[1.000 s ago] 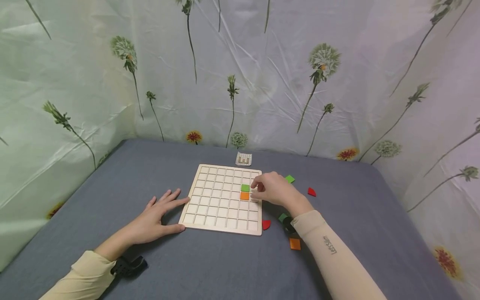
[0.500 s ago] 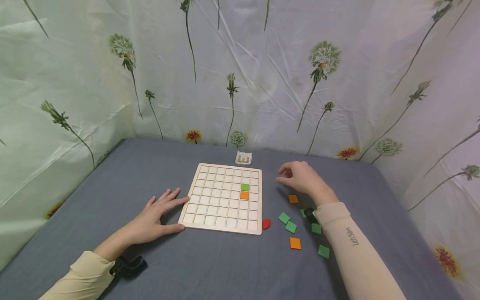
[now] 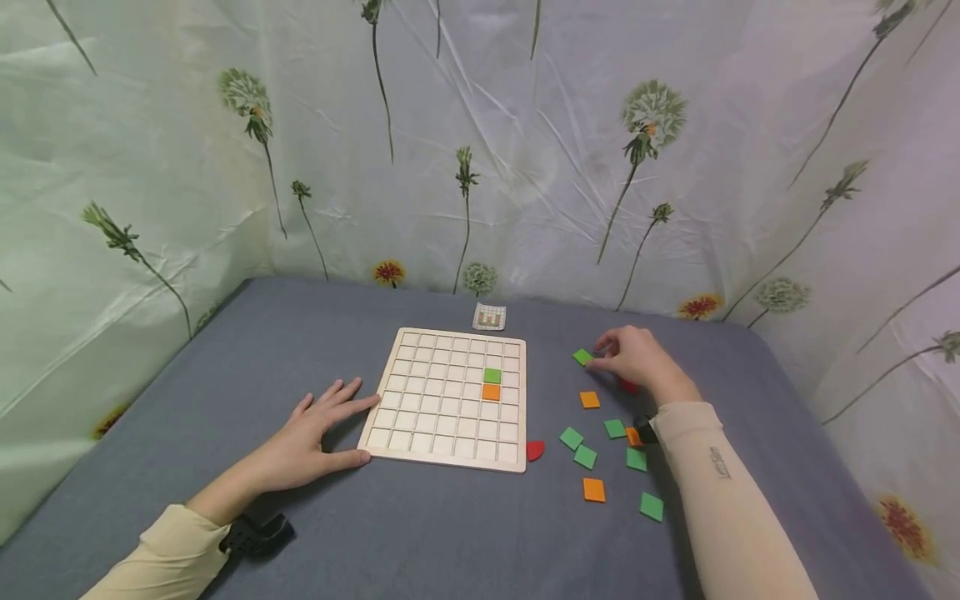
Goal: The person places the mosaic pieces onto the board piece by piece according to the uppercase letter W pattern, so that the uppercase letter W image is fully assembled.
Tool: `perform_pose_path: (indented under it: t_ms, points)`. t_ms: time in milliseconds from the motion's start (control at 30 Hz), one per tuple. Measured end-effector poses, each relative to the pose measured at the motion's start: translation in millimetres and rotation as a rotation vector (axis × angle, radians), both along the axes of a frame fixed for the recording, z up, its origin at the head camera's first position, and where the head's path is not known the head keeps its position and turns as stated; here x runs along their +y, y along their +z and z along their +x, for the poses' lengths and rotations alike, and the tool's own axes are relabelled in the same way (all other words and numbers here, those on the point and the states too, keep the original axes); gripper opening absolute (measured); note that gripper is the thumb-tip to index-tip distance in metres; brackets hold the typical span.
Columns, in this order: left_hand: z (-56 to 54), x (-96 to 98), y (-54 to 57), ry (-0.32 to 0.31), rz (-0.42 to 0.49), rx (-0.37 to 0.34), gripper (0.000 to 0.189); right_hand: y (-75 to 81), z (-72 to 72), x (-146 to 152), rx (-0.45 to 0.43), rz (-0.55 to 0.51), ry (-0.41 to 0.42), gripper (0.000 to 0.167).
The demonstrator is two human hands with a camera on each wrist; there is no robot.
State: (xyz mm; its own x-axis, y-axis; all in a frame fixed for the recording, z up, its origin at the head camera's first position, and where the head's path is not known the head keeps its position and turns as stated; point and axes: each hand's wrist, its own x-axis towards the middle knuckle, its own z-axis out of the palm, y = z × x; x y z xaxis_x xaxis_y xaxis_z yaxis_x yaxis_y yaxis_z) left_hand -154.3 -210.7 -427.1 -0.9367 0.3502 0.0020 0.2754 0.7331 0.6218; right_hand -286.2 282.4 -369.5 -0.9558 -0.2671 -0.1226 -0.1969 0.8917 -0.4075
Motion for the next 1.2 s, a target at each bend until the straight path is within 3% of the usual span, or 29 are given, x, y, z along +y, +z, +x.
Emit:
perform_pose_path:
  t_ms: [567, 867, 1200]
  points:
    - [2.2, 1.3, -0.3, -0.003, 0.001, 0.014, 0.079, -5.1, -8.5, -6.1, -0.022, 0.107, -0.034, 0.044]
    - [2.8, 0.9, 0.9, -0.005, 0.000, 0.022, 0.078, -3.1, -1.2, -2.3, -0.036, 0.081, -0.007, 0.045]
    - [0.8, 0.0, -0.3, -0.008, -0.007, 0.026, 0.079, 7.1, 14.5, 4.0, -0.092, 0.064, 0.080, 0.031]
